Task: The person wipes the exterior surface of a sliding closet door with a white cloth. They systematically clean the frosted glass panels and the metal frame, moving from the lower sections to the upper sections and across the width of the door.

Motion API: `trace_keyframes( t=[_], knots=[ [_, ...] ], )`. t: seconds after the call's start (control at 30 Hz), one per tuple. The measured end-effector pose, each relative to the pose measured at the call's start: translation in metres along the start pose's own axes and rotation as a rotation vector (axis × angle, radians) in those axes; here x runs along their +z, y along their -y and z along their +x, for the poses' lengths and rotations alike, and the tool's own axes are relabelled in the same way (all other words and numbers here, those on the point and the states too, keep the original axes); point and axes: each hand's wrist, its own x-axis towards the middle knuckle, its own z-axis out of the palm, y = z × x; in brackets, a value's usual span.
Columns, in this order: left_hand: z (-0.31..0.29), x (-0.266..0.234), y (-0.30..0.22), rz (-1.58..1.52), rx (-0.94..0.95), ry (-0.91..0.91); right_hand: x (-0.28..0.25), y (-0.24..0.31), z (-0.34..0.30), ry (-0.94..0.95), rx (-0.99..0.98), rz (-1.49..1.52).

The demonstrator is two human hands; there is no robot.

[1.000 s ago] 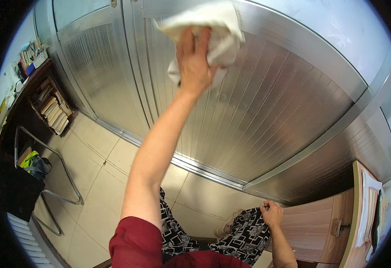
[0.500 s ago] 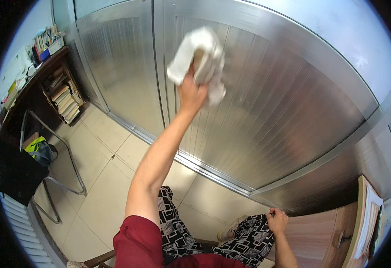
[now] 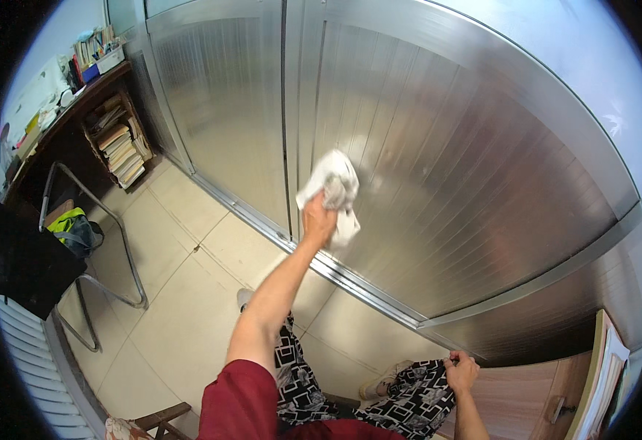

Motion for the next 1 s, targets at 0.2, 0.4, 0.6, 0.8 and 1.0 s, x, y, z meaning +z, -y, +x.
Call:
trace_keyframes(
  t=[0.2, 0.4, 0.6, 0.8, 1.0],
  knots=[
    [0.187, -0.074, -0.125, -0.072, 0.412, -0.402, -0.006, 0.000, -0.001, 0.000, 0.025, -0.053],
    [0.164, -0.055, -0.054, 0.267, 0.442, -0.427, -0.003, -0.001, 0.001, 0.002, 0.044, -0.032],
    [0.007, -0.029, 0.066, 0.102, -0.415, 0.163, 0.001, -0.006, 0.000, 0.008, 0.039, -0.007],
    [0.095, -0.086, -0.042, -0.025, 0.059, -0.259, -0.001, -0.011, -0.005, -0.033, 0.020, 0.037],
    [0.251, -0.114, -0.171, -0.030, 0.338, -0.312, -0.004, -0.012, -0.012, -0.030, 0.006, 0.011]
  ],
)
